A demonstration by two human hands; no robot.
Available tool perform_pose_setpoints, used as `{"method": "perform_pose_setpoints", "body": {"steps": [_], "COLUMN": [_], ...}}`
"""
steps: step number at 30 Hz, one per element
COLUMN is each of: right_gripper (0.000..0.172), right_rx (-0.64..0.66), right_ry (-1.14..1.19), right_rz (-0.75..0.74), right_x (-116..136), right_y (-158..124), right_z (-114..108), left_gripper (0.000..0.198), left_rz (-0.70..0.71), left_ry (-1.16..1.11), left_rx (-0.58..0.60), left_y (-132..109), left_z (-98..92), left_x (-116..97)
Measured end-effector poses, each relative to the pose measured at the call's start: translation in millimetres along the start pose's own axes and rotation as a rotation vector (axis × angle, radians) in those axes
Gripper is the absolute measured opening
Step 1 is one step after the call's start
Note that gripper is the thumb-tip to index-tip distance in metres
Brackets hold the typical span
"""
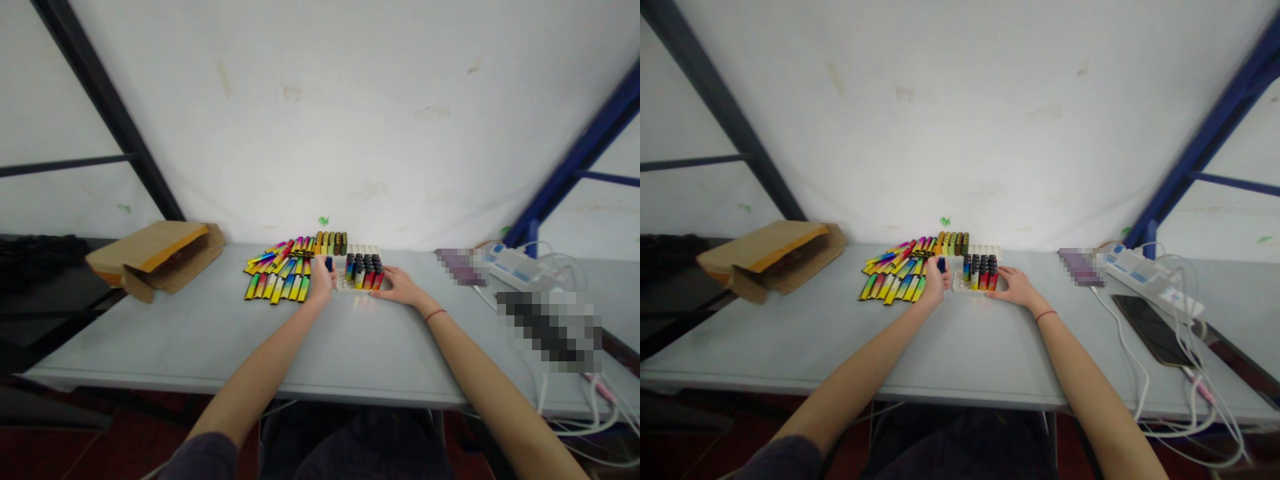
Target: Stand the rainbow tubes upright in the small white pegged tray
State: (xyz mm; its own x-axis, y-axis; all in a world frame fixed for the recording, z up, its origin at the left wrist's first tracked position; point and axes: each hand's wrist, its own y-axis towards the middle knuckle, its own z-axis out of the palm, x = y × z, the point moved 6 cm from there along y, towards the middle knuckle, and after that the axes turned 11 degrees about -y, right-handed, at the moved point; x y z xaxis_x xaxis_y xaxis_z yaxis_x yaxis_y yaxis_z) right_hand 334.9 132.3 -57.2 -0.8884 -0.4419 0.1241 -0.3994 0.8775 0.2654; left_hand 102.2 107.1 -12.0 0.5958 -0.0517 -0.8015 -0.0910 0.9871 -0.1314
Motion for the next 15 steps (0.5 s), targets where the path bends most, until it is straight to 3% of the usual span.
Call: {"method": "perform_pose_setpoints", "body": {"steps": [15], "right_gripper": [0.093], "right_rx": [0.012], "right_ry": [-0.005], "right_rz": [-0.007], "right_x": [0.5], "right_y": [-0.1], "right_z": [0.0], "left_gripper": [0.037], "left_rz": [-0.087], "left_ry": [-0.059], "left_rx": [-0.003], "left_y": [-1.4], "left_z": [-1.5], "left_x": [-2.6]}}
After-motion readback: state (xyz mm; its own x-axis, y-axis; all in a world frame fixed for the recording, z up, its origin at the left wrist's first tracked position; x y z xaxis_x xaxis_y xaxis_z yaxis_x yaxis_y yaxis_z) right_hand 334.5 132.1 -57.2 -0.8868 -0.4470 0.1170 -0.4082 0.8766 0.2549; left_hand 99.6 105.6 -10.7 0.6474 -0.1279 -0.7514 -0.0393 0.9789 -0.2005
